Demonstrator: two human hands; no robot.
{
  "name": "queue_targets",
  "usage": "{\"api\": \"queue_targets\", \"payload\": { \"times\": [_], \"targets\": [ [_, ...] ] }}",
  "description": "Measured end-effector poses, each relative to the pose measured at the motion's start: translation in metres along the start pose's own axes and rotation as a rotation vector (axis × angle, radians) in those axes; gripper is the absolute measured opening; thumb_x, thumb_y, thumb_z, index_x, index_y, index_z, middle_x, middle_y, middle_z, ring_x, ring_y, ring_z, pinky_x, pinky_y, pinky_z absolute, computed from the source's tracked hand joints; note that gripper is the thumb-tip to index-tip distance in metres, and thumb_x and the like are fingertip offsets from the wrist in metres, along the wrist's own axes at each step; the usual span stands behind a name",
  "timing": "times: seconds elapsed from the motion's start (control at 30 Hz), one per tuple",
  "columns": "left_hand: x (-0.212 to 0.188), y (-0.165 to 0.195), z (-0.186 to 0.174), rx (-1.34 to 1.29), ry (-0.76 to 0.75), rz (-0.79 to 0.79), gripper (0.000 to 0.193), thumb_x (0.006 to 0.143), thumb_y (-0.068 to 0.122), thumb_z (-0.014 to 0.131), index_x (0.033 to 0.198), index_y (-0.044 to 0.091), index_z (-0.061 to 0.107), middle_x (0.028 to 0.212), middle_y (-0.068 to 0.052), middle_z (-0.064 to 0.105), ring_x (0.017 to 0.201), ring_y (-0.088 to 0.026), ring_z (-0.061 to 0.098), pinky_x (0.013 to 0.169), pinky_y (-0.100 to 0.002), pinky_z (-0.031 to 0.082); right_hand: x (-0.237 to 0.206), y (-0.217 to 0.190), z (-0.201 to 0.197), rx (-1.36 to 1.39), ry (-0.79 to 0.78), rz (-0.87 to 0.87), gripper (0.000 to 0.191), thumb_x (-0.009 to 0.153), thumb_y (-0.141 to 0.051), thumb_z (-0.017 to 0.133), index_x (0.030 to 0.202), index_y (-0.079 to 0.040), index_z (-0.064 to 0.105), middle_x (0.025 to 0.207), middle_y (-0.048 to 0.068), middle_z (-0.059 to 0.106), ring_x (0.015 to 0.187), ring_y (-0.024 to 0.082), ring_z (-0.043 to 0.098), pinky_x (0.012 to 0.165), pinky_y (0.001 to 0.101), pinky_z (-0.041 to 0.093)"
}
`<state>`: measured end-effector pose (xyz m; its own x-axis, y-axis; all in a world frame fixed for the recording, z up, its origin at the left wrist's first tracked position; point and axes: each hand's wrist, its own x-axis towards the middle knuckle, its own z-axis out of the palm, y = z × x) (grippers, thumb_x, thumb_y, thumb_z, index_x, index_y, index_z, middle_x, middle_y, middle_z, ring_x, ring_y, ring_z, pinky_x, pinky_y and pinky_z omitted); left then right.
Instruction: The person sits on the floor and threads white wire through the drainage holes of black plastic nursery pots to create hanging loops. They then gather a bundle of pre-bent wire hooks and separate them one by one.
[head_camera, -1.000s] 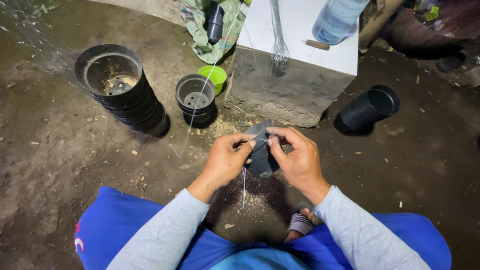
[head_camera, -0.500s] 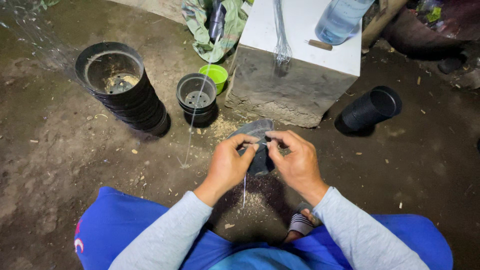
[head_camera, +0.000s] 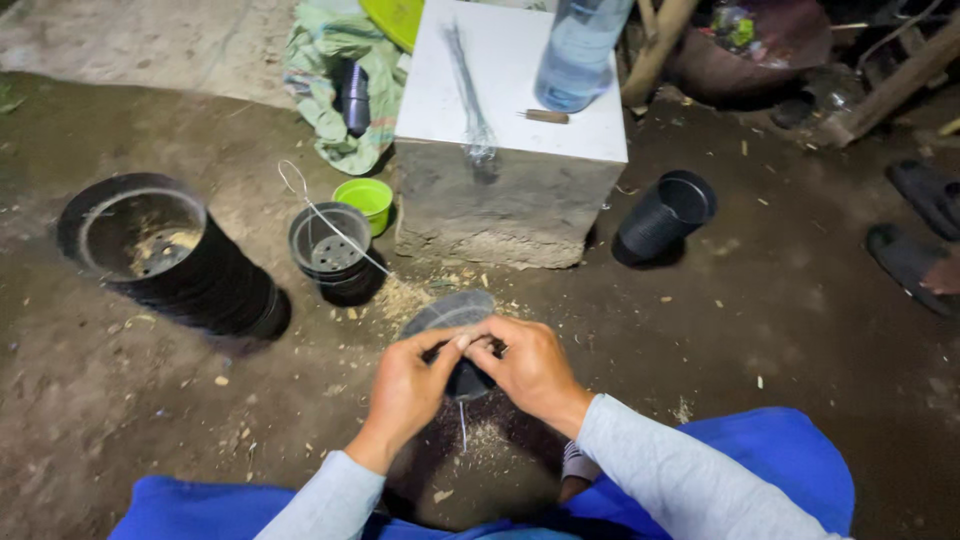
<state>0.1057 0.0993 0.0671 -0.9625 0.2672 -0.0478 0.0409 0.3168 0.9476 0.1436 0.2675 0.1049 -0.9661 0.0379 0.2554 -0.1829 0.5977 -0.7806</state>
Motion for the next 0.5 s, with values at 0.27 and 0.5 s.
{"api": "queue_targets", "payload": {
  "times": [0.27,0.5],
  "targets": [
    [0.004,0.019,0.013,0.261,-0.078,-0.121,0.021,0.090,0.026,0.075,0.103,0.012,0.083,0.063,-0.018,0.070,0.052,-0.015,0.048,0.052,-0.035,0.042,0.009,0.026,-0.032,-0.030,-0.081,-0.071,0.025,0.076,-0.018,0.085,0.093,-0.006,0.072,0.086,0.009,0.065,0.069,0.023,0.066,0.062,0.0369,0.054],
    [0.018,0.007,0.016,-0.057,-0.310,-0.035,0.020,0.087,0.011,0.073,0.103,0.002,0.080,0.086,-0.005,0.082,0.076,-0.007,0.068,0.071,-0.025,0.056,-0.001,0.054,-0.043,-0.111,-0.142,-0.239,0.024,0.081,-0.024,0.086,0.085,-0.006,0.070,0.082,0.010,0.067,0.075,0.029,0.067,0.066,0.0402,0.051]
  ]
}}
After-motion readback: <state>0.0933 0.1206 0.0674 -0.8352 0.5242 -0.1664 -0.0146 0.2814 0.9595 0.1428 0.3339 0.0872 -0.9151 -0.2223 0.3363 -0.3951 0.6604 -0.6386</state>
